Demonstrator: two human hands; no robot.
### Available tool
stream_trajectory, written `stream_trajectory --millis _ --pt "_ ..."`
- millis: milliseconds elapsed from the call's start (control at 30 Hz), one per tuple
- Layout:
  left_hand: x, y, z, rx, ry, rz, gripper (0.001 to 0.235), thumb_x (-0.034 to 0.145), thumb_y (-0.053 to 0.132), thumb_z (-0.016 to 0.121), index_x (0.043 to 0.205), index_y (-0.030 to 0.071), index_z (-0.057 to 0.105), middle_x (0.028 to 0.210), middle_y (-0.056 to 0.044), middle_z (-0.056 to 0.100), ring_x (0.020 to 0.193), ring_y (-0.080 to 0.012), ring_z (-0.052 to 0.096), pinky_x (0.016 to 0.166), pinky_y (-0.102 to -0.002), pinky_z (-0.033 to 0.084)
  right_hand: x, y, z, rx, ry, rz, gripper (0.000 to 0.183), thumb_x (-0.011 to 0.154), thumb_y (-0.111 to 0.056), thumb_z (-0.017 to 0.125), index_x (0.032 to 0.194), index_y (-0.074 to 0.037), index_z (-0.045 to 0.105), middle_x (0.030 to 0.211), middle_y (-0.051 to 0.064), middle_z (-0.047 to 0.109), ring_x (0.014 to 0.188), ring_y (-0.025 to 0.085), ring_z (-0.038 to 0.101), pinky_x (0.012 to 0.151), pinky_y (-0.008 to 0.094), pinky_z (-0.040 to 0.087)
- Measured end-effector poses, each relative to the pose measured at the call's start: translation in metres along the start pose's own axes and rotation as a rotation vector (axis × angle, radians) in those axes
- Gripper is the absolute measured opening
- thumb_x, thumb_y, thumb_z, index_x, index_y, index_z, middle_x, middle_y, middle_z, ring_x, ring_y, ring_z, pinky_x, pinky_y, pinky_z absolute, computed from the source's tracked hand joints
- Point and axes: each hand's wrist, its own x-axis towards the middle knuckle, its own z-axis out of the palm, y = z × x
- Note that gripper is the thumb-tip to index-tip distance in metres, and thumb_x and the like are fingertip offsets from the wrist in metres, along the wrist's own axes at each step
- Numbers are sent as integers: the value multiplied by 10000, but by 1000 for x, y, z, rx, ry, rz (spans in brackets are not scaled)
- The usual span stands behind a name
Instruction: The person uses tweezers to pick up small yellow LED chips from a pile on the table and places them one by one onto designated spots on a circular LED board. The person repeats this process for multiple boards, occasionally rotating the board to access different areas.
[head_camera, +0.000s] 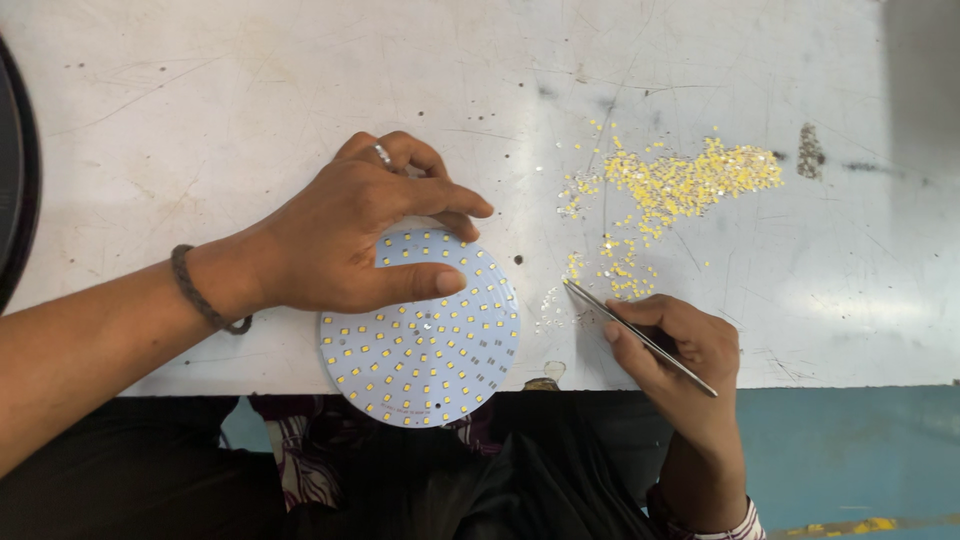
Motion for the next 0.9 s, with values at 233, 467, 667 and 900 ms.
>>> stream_trajectory --millis 233,467,667,900 --pt "-1 -6 2 44 30 55 619 959 636 607 1278 115 707 1005 52 806 1197 -266 570 1066 -487 356 5 -8 3 157 -282 -125 168 756 -92 824 888 -21 747 701 47 704 574 94 637 537 224 454" --pt "-4 -10 4 6 70 105 622 1003 656 588 1254 101 715 981 39 803 1145 -207 608 1115 -435 391 19 -21 15 186 -406 -241 183 755 -96 821 901 -40 726 722 55 710 622 132 684 568 253 492" --pt "-7 -11 6 30 92 111 618 1003 652 589 1241 97 722 979 41 801 1143 -237 608 1060 -424 380 19 -27 18 161 -406 -277 183 757 -74 820 900 -40 711 729 54 711 636 142 692 574 255 500" --pt "-1 -7 2 27 35 61 602 965 634 615 1271 125 711 1003 53 798 1136 -206 604 1107 -452 359 20 -26 15 149 -417 -351 190 759 -93 815 913 -49 711 738 54 687 632 163 677 585 266 493"
